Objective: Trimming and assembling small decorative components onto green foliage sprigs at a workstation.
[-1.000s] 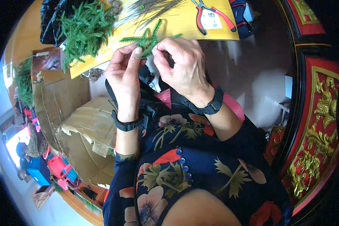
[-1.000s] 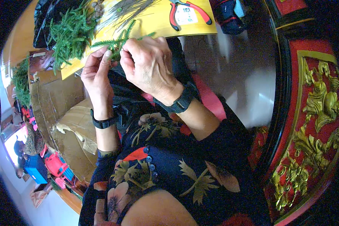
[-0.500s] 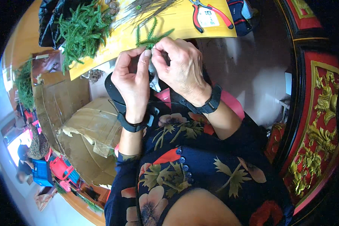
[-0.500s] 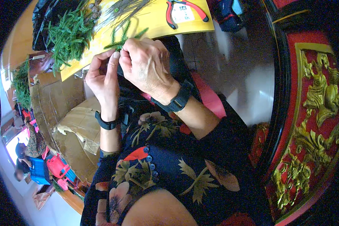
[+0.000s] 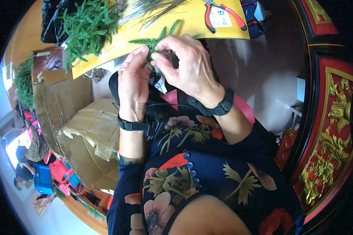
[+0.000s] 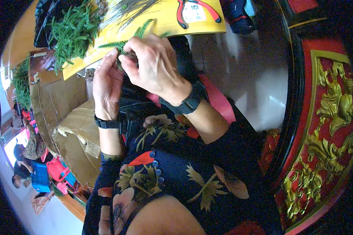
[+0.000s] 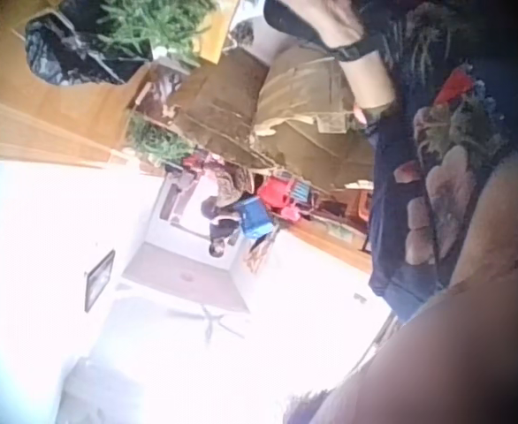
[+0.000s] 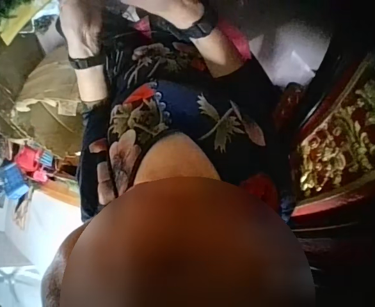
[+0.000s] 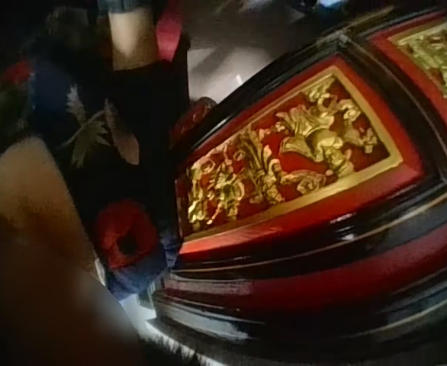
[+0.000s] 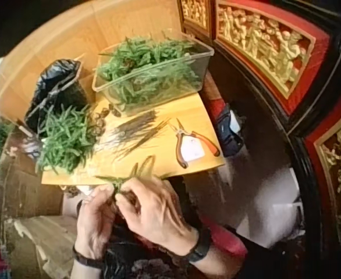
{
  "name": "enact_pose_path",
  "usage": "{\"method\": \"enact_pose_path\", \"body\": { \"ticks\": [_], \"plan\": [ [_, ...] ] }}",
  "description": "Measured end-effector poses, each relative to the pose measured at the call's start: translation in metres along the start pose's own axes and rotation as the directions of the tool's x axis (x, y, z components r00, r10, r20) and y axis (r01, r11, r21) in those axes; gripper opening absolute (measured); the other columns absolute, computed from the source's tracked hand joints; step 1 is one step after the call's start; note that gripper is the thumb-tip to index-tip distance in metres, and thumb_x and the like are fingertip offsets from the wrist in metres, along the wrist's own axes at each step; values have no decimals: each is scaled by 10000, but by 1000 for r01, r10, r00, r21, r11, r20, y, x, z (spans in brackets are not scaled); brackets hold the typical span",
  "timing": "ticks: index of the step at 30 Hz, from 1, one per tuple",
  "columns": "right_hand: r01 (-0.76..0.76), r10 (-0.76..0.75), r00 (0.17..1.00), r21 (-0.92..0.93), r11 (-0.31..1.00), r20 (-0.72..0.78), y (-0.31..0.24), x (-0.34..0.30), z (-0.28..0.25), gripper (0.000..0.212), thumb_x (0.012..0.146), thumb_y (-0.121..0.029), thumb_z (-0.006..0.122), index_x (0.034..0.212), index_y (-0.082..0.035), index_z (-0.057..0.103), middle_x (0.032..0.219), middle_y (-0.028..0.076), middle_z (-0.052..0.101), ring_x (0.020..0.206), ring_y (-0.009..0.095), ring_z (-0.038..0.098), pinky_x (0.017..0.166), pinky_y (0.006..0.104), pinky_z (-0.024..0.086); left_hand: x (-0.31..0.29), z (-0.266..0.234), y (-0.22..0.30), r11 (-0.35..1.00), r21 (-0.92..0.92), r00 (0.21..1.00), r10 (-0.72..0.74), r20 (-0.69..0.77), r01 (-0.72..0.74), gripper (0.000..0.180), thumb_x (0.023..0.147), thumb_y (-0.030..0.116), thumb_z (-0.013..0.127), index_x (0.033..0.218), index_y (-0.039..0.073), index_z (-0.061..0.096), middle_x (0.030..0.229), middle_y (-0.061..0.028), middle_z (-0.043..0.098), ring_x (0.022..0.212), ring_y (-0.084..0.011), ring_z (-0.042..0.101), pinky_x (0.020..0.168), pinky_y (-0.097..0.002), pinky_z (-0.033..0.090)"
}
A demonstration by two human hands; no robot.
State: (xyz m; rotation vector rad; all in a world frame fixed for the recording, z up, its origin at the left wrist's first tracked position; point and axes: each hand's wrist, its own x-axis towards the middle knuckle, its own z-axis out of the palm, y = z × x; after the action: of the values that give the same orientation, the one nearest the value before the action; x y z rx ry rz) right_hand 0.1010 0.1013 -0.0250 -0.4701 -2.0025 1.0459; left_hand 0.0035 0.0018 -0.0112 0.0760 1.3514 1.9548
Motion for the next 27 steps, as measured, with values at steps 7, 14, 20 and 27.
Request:
{"method": "enact_pose_path", "body": {
  "ticks": [7, 14, 20, 27],
  "plan": [
    [5, -12, 999, 128, 992, 50, 2, -1, 0, 195, 714, -67, 702, 865, -38, 582, 732, 88, 592, 657, 231, 589, 591, 318, 466, -1, -3, 3, 991, 112, 997, 74, 19, -75, 140, 845, 46, 595, 960, -24, 634, 893, -48, 616, 785, -110, 567, 716, -225, 447],
    [98, -99, 994, 38, 995, 42, 5, -2, -4, 259, 687, -93, 745, 870, -39, 570, 704, 63, 579, 614, 187, 564, 571, 299, 459, -9, 0, -8, 957, 226, 983, 174, 60, -183, 112, 816, 12, 627, 916, -25, 661, 859, -22, 601, 776, -94, 557, 719, -208, 431],
    [-7, 3, 999, 105, 994, 40, 2, -3, -7, 304, 672, -130, 766, 902, -58, 582, 672, 35, 549, 577, 143, 518, 552, 275, 449, -12, 2, -8, 914, 327, 970, 238, 52, -241, 96, 792, -14, 641, 883, -27, 668, 842, -21, 596, 759, -93, 552, 705, -203, 430],
    [61, -66, 996, 85, 995, 57, 1, 7, -13, 274, 702, -124, 741, 926, -53, 599, 713, 39, 552, 552, 128, 506, 539, 259, 442, -12, 2, -6, 762, 509, 910, 398, 120, -400, 94, 787, -2, 647, 872, -35, 667, 827, -39, 600, 735, -100, 542, 681, -211, 430]
  ]
}}
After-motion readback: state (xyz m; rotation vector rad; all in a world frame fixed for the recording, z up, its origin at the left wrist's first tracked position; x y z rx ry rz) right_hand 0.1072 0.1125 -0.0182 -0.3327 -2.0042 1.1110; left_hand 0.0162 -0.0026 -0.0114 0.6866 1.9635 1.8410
